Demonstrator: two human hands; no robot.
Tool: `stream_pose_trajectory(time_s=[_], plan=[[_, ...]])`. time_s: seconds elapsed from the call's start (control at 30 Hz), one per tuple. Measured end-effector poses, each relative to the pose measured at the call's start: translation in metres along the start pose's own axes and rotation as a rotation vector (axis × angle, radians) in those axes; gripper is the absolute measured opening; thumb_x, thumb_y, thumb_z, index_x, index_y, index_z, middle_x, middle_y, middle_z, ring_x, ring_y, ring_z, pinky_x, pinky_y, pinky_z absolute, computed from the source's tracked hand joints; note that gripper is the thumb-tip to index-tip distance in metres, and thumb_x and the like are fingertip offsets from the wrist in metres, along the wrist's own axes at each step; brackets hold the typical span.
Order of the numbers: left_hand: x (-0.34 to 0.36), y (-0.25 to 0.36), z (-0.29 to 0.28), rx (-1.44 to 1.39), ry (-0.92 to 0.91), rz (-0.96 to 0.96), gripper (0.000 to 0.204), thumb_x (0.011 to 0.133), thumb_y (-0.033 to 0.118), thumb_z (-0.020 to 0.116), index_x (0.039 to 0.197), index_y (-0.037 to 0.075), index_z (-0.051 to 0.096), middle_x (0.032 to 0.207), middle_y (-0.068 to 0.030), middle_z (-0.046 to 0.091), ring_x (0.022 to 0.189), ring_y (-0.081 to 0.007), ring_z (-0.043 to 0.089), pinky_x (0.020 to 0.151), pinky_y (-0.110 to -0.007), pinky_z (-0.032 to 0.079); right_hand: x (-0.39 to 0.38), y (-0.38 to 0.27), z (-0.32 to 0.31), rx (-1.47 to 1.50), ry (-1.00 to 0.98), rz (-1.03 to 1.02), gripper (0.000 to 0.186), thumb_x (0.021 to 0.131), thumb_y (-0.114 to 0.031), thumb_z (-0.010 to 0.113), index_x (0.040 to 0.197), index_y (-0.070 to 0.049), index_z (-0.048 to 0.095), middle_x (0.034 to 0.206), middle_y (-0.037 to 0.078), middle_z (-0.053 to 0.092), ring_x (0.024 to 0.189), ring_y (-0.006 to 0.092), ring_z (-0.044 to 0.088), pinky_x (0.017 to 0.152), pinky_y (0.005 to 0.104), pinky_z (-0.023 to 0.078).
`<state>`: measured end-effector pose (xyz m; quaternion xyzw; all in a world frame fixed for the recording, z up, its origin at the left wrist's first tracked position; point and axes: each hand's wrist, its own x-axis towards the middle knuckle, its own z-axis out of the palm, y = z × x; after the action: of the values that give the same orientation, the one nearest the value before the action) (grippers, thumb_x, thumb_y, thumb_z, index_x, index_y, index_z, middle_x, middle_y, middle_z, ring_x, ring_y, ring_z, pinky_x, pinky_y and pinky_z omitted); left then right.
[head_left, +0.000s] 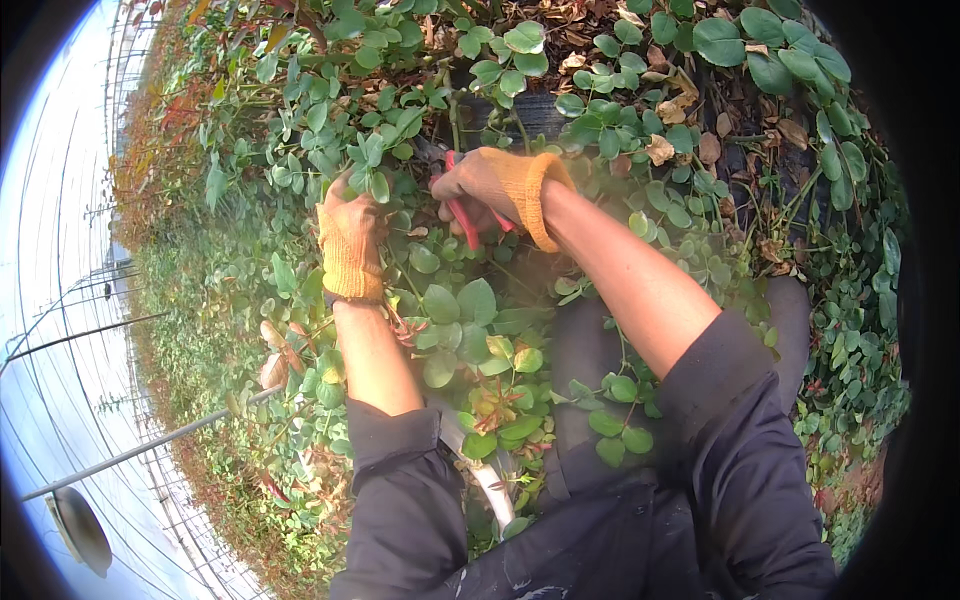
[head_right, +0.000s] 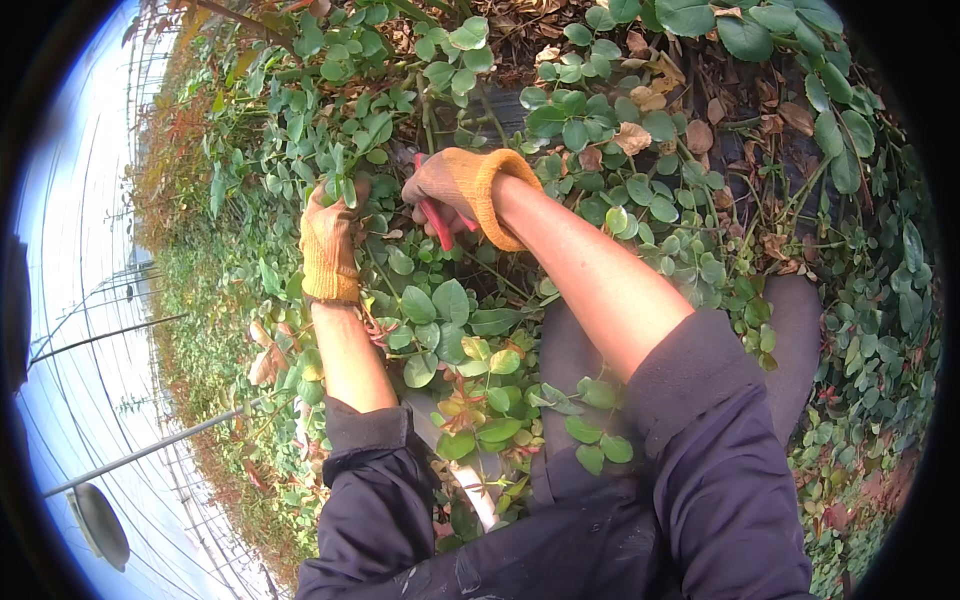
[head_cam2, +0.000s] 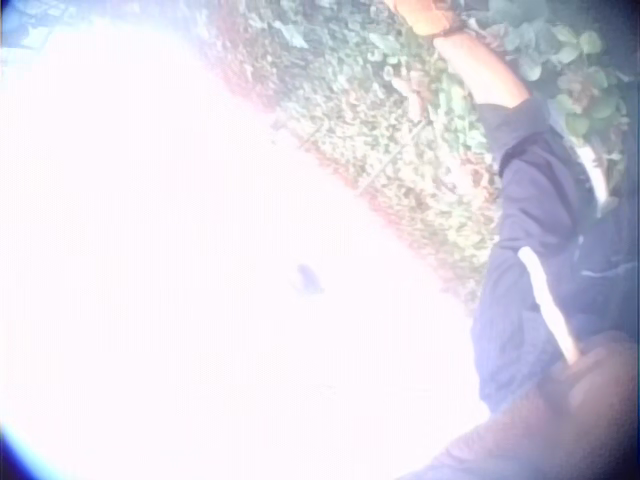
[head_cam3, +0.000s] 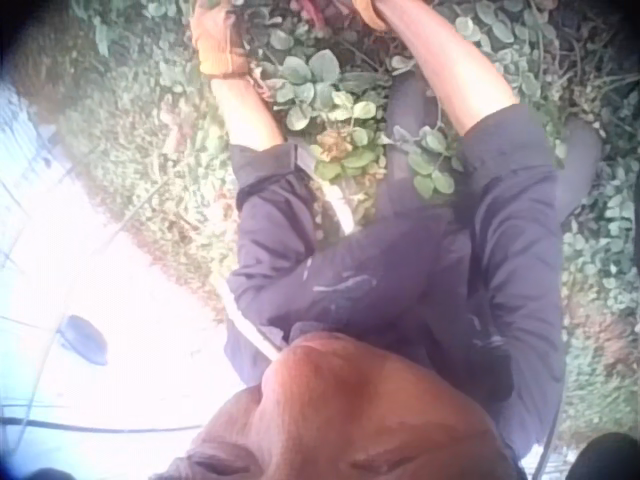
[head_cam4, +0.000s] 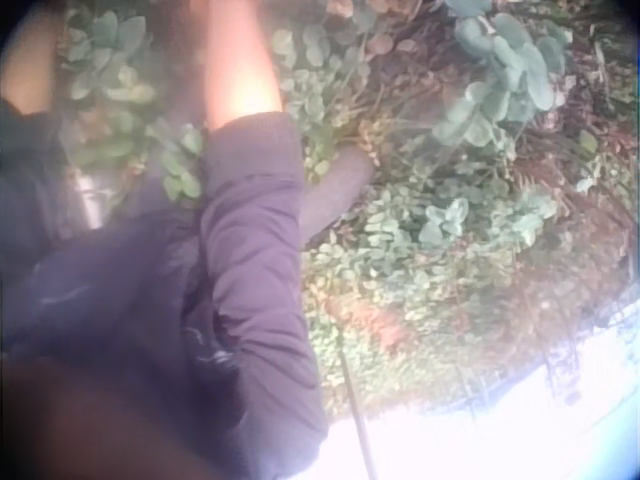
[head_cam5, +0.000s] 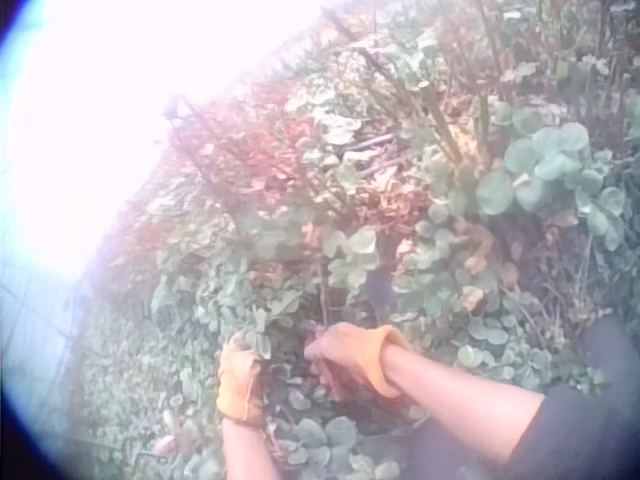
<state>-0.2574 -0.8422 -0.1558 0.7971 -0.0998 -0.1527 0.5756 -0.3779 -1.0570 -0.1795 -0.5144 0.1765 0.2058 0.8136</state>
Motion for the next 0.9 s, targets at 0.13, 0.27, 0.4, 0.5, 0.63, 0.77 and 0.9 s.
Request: stream_pose_trajectory(time_s=[0.13,0.27,0.4,0.5,0.63,0.77,0.9], plan=[[0.002,0.011,-0.004,0.188,0.070,-0.097,0.030,0.104,0.025,0.070,0.126,0.005,0.076,0.096,-0.0032,0.077,0.067,-0.0106,0.065,0.056,-0.025,0.047,0.025,-0.019,0.007,0.209,-0.071,-0.014,0.023,0.097,-0.021,0.069,0.100,0.002,0.067,0.093,0.013,0.074,0.073,0.0218,0.074,0.073,0.0370,0.065],[0.019,0.005,-0.020,0.692,0.024,0.169,0.024,0.109,0.022,0.061,0.120,0.011,0.079,0.082,-0.0012,0.072,0.066,-0.0120,0.060,0.061,-0.027,0.050,0.038,-0.025,0.016,0.254,0.004,-0.035,0.024,0.104,-0.018,0.061,0.098,0.005,0.066,0.080,0.015,0.072,0.066,0.0249,0.070,0.059,0.0384,0.054],[0.040,-0.024,-0.043,0.953,-0.118,0.568,0.020,0.106,0.015,0.060,0.119,0.008,0.073,0.088,-0.0055,0.075,0.073,-0.0178,0.070,0.068,-0.034,0.058,0.025,0.003,0.015,0.123,0.021,0.061,0.028,0.097,-0.029,0.069,0.101,-0.001,0.070,0.090,0.009,0.074,0.072,0.0202,0.071,0.058,0.0355,0.051],[0.044,-0.037,-0.046,0.735,-0.153,0.272,0.030,0.101,0.017,0.076,0.128,0.004,0.070,0.097,-0.0074,0.079,0.075,-0.0165,0.072,0.067,-0.035,0.060,0.030,0.010,0.020,0.358,0.105,-0.010,0.025,0.097,-0.026,0.069,0.100,0.000,0.069,0.091,0.009,0.073,0.075,0.0202,0.072,0.064,0.0353,0.056],[0.028,-0.018,-0.031,0.684,0.040,-0.066,0.033,0.106,0.017,0.068,0.139,0.012,0.071,0.102,-0.0080,0.080,0.080,-0.0185,0.075,0.070,-0.033,0.060,0.046,-0.004,0.030,0.579,0.129,-0.024,0.024,0.098,-0.024,0.069,0.103,-0.001,0.066,0.092,0.009,0.072,0.076,0.0233,0.073,0.066,0.0353,0.056],[0.015,0.005,-0.013,0.459,0.067,-0.029,0.048,0.093,0.039,0.084,0.124,0.004,0.072,0.100,-0.0043,0.075,0.074,-0.0159,0.067,0.064,-0.031,0.052,0.047,-0.009,0.032,0.565,0.139,-0.011,0.024,0.097,-0.023,0.070,0.102,-0.001,0.065,0.085,0.010,0.071,0.070,0.0240,0.072,0.056,0.0354,0.051],[0.015,0.000,-0.014,0.356,0.057,-0.079,0.036,0.097,0.024,0.077,0.128,0.007,0.073,0.100,-0.0030,0.076,0.074,-0.0127,0.067,0.062,-0.028,0.053,0.039,0.008,0.035,0.403,0.148,0.036,0.031,0.101,-0.031,0.067,0.095,0.000,0.065,0.077,0.012,0.071,0.056,0.0225,0.066,0.048,0.0318,0.042]])
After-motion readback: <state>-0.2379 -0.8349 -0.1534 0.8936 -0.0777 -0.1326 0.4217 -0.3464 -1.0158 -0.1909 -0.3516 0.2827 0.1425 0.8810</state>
